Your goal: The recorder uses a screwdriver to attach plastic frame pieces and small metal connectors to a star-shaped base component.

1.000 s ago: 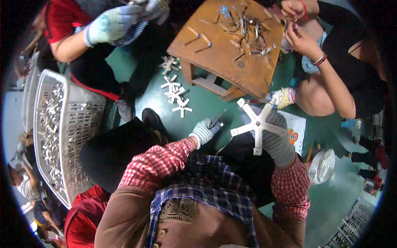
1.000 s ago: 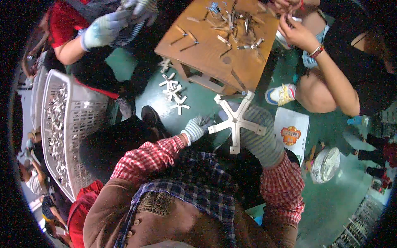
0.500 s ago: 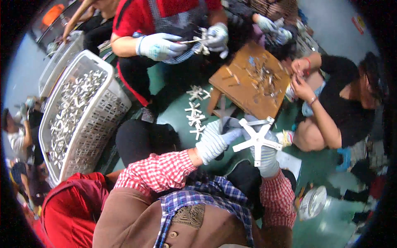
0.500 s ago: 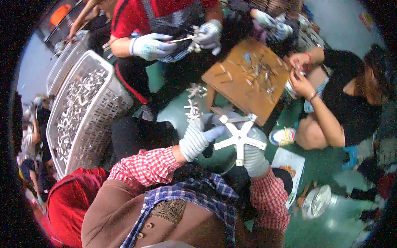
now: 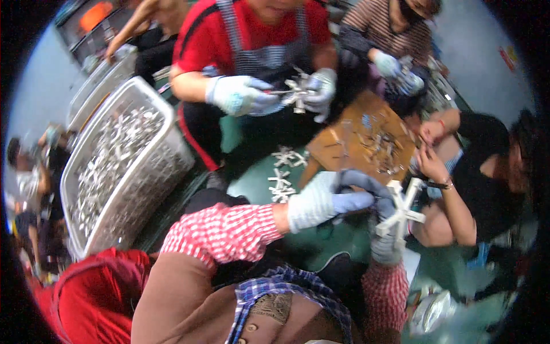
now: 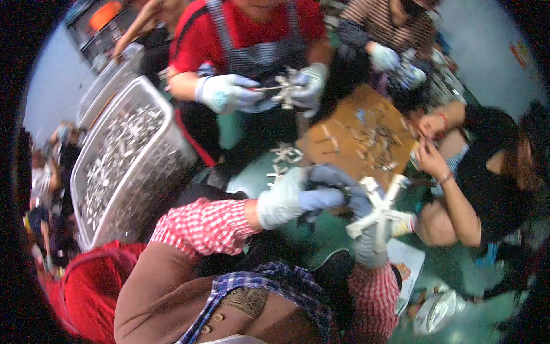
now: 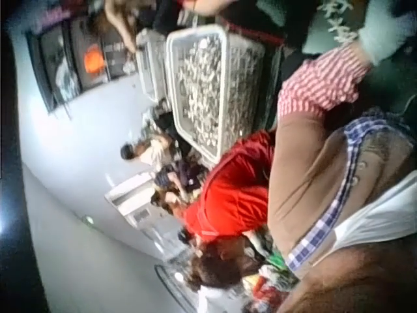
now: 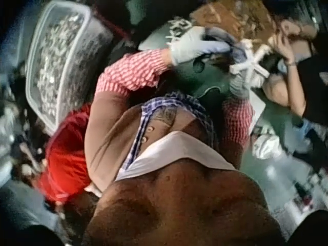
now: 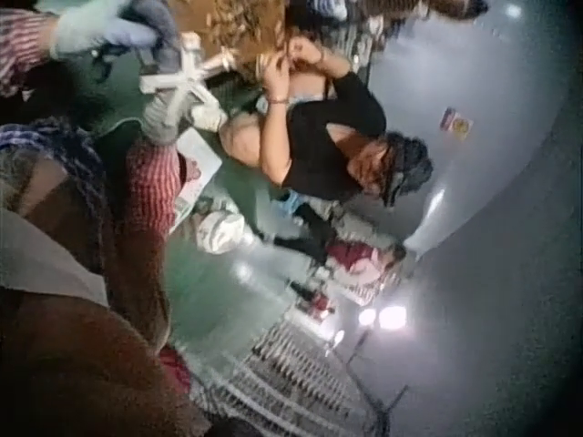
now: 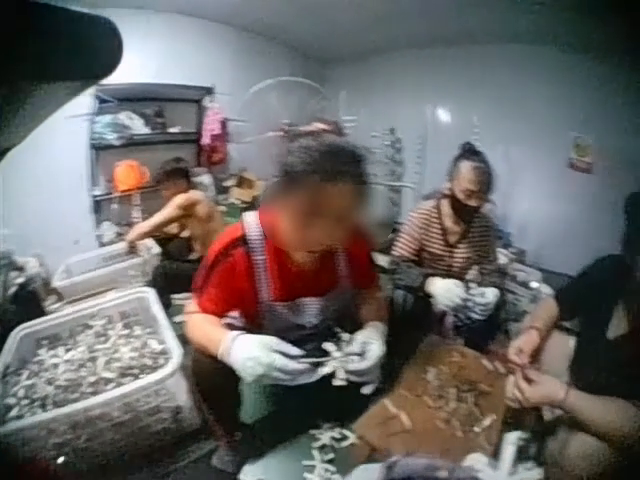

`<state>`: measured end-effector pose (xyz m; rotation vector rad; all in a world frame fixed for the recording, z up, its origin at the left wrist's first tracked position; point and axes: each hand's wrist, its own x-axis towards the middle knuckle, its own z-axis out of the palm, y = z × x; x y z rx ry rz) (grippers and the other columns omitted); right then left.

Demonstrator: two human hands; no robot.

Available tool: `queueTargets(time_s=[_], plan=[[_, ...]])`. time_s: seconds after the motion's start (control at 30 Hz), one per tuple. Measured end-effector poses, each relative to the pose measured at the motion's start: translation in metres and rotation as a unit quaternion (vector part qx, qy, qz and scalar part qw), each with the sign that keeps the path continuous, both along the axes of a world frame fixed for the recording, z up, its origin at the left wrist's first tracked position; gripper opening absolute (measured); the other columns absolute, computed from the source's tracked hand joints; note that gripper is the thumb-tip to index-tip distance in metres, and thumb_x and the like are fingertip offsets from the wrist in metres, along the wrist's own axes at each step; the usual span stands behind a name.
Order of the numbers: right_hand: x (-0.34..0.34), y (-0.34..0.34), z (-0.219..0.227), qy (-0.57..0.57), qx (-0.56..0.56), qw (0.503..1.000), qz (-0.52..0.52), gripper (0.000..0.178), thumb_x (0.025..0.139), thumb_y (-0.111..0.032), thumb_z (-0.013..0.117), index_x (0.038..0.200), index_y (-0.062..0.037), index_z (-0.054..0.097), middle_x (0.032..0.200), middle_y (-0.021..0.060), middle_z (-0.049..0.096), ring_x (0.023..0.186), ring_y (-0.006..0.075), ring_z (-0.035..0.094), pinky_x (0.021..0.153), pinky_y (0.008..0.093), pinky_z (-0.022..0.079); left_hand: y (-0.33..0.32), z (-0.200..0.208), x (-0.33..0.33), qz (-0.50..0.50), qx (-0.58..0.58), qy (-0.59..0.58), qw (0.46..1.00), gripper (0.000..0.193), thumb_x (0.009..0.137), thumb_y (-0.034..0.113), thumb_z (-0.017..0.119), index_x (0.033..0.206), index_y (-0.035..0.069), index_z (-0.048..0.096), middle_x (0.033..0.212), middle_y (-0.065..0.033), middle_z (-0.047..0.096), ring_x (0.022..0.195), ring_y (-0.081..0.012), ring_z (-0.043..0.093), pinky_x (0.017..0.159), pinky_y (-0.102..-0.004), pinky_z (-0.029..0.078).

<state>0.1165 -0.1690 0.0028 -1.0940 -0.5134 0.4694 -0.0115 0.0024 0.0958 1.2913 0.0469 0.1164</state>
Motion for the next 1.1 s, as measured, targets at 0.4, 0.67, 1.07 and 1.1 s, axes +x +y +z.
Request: queueTargets(time_s=[0.4, 0.67, 1.07, 1.1], plan=[[-0.001, 0.024, -0.015, 0.06, -0.001, 0.991, 0.122, 0.041, 0.086, -0.01, 0.065, 0.125, -0.0045, 0.055, 0.124, 0.0077, 0.059, 0.112, 0.0153, 0.057, 0.092, 0.0306, 0.049, -0.01, -0.037, 0.026, 0.149, 0.105, -0.073, 0.981, 0.027, 0.078, 0.009, 0.075, 0.103, 0.004, 0.067, 0.095, -0.0047, 0.063, 0.078, -0.012, 0.06, 0.069, -0.0245, 0.048], [-0.011, 0.017, 0.035, -0.025, -0.002, 0.996, 0.084, 0.036, 0.091, -0.026, 0.063, 0.117, 0.0, 0.06, 0.114, 0.0077, 0.063, 0.093, 0.0173, 0.065, 0.078, 0.0289, 0.054, -0.005, -0.03, 0.016, 0.168, 0.014, -0.002, 0.986, 0.013, 0.081, 0.006, 0.072, 0.091, 0.003, 0.065, 0.079, -0.0026, 0.064, 0.058, -0.0088, 0.056, 0.054, -0.0201, 0.044], [0.019, -0.002, -0.065, 0.468, 0.21, 0.814, 0.273, 0.051, 0.095, -0.021, 0.049, 0.136, 0.0074, 0.036, 0.098, 0.01, 0.06, 0.073, 0.0126, 0.059, 0.062, 0.0236, 0.053, 0.008, -0.025, 0.015, 0.033, -0.161, 0.088, 0.982, 0.014, 0.085, 0.01, 0.067, 0.094, 0.0, 0.063, 0.063, -0.0008, 0.055, 0.043, -0.0068, 0.044, 0.042, -0.0213, 0.037], [0.019, -0.004, -0.066, 0.471, 0.209, 0.813, 0.272, 0.051, 0.095, -0.021, 0.049, 0.136, 0.0074, 0.036, 0.098, 0.01, 0.06, 0.073, 0.0126, 0.059, 0.062, 0.0236, 0.053, 0.007, -0.025, 0.016, 0.052, -0.139, 0.103, 0.984, 0.015, 0.085, 0.01, 0.068, 0.094, 0.0, 0.063, 0.062, -0.0006, 0.055, 0.043, -0.0064, 0.043, 0.042, -0.0208, 0.037]])
